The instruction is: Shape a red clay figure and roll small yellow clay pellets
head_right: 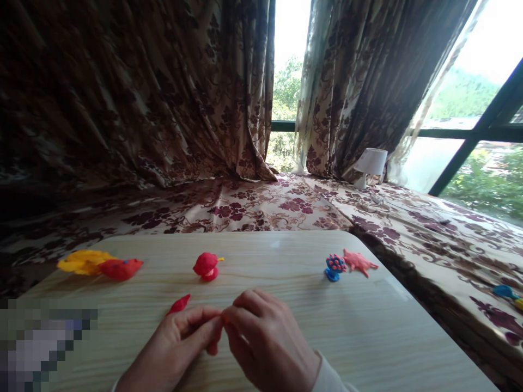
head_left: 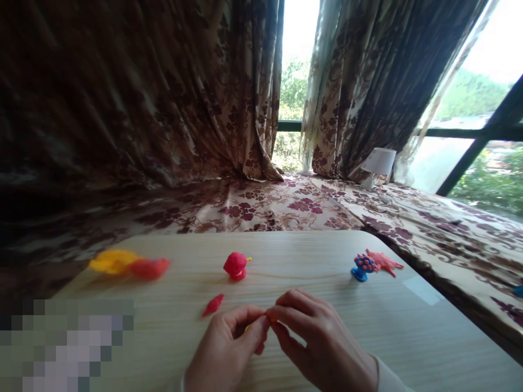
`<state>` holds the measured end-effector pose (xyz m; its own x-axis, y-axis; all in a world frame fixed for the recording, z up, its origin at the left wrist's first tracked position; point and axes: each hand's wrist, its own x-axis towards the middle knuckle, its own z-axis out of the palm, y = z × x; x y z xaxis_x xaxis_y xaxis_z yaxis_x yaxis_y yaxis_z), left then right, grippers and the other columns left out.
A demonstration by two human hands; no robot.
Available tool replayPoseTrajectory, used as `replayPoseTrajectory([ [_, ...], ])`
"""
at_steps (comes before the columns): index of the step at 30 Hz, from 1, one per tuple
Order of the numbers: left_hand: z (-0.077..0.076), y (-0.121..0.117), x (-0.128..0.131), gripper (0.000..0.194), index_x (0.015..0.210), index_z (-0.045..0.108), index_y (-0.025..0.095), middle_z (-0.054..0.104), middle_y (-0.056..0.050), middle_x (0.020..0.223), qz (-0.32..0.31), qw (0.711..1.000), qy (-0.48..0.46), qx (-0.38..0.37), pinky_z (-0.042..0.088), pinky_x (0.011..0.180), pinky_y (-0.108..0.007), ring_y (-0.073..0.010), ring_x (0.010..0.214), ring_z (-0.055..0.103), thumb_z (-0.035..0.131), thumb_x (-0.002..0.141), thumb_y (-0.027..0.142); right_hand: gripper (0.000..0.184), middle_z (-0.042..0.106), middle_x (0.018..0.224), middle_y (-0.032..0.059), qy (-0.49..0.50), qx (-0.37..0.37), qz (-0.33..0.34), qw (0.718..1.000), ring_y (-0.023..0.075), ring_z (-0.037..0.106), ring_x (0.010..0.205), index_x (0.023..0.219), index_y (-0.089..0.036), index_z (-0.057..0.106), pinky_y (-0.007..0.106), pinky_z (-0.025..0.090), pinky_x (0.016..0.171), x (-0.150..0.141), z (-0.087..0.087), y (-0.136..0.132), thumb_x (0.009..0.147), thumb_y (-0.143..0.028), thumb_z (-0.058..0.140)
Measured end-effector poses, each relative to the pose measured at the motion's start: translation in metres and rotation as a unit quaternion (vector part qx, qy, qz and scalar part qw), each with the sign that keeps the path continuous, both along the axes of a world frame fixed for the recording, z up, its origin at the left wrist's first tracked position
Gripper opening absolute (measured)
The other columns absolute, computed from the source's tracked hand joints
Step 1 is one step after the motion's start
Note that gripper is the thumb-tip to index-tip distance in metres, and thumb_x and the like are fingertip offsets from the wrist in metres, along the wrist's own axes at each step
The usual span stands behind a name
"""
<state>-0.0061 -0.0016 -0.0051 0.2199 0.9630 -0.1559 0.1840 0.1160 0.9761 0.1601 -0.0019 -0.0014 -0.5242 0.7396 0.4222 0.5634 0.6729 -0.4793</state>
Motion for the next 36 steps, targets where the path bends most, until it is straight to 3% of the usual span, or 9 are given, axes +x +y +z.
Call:
replayPoseTrajectory([
  [9, 0.003, -0.001, 0.001, 0.02, 0.063, 0.069, 0.016, 0.054, 0.002, 0.054, 0.019, 1.0, -0.004, 0.017, 0.041, 0.057, -0.022, -0.0125, 0.057, 0.049, 0.061, 0.071, 0.032, 0.015, 0.057, 0.073, 0.0003, 0.052, 0.012, -0.073, 0.996, 0.0132, 0.052, 0.068, 0.075, -0.02, 0.057, 0.024, 0.039, 0.062, -0.001, -0.006, 0.005, 0.081, -0.008, 0.05],
  [12, 0.001, 0.0, -0.001, 0.02, 0.073, 0.073, 0.017, 0.061, 0.0, 0.058, 0.072, 0.997, -0.026, 0.023, 0.045, 0.058, -0.024, -0.0139, 0.059, 0.053, 0.064, 0.07, 0.035, 0.017, 0.058, 0.079, 0.0012, 0.058, -0.019, -0.094, 0.994, 0.014, 0.054, 0.072, 0.081, -0.022, 0.06, 0.024, 0.04, 0.066, 0.003, -0.01, 0.008, 0.085, -0.01, 0.048],
  [16, -0.003, 0.001, -0.003, 0.027, 0.086, 0.074, 0.017, 0.07, -0.004, 0.078, 0.113, 0.991, -0.078, -0.008, 0.051, 0.067, -0.027, -0.0174, 0.071, 0.061, 0.067, 0.067, 0.035, 0.024, 0.061, 0.084, 0.0007, 0.02, -0.06, -0.067, 0.996, 0.0148, 0.057, 0.076, 0.093, -0.024, 0.062, 0.025, 0.042, 0.069, 0.003, -0.018, 0.009, 0.084, -0.007, 0.048],
  [19, -0.005, 0.001, -0.003, 0.027, 0.089, 0.073, 0.017, 0.071, -0.004, 0.082, 0.098, 0.991, -0.093, -0.022, 0.051, 0.072, -0.027, -0.0176, 0.075, 0.062, 0.068, 0.067, 0.032, 0.026, 0.062, 0.084, 0.001, -0.008, -0.065, -0.055, 0.996, 0.0149, 0.057, 0.077, 0.091, -0.023, 0.062, 0.024, 0.043, 0.069, 0.001, -0.019, 0.008, 0.082, -0.004, 0.047],
  [23, -0.007, 0.001, -0.003, 0.026, 0.089, 0.072, 0.016, 0.068, -0.003, 0.067, 0.083, 0.993, -0.082, -0.028, 0.049, 0.066, -0.026, -0.0152, 0.065, 0.059, 0.067, 0.068, 0.031, 0.021, 0.061, 0.081, 0.0014, -0.011, -0.052, -0.043, 0.998, 0.0136, 0.057, 0.073, 0.082, -0.022, 0.062, 0.023, 0.043, 0.067, 0.002, -0.014, 0.005, 0.085, -0.008, 0.047],
  [28, -0.001, 0.002, -0.001, 0.025, 0.084, 0.073, 0.015, 0.056, 0.001, 0.056, 0.018, 0.999, -0.023, 0.02, 0.042, 0.058, -0.024, -0.0128, 0.058, 0.05, 0.06, 0.074, 0.035, 0.018, 0.06, 0.087, 0.0016, 0.061, -0.016, -0.046, 0.997, 0.0137, 0.057, 0.077, 0.099, -0.024, 0.059, 0.024, 0.043, 0.069, 0.001, -0.008, 0.003, 0.085, -0.015, 0.053],
  [36, 0.006, 0.0, 0.0, 0.034, 0.057, 0.057, 0.017, 0.05, 0.002, 0.057, -0.026, 0.999, 0.035, 0.032, 0.039, 0.062, -0.025, -0.0144, 0.061, 0.048, 0.049, 0.079, 0.042, 0.018, 0.058, 0.083, 0.0016, 0.029, -0.005, -0.012, 1.0, 0.0133, 0.053, 0.075, 0.088, -0.023, 0.062, 0.024, 0.041, 0.067, -0.001, -0.004, 0.001, 0.09, -0.015, 0.046],
])
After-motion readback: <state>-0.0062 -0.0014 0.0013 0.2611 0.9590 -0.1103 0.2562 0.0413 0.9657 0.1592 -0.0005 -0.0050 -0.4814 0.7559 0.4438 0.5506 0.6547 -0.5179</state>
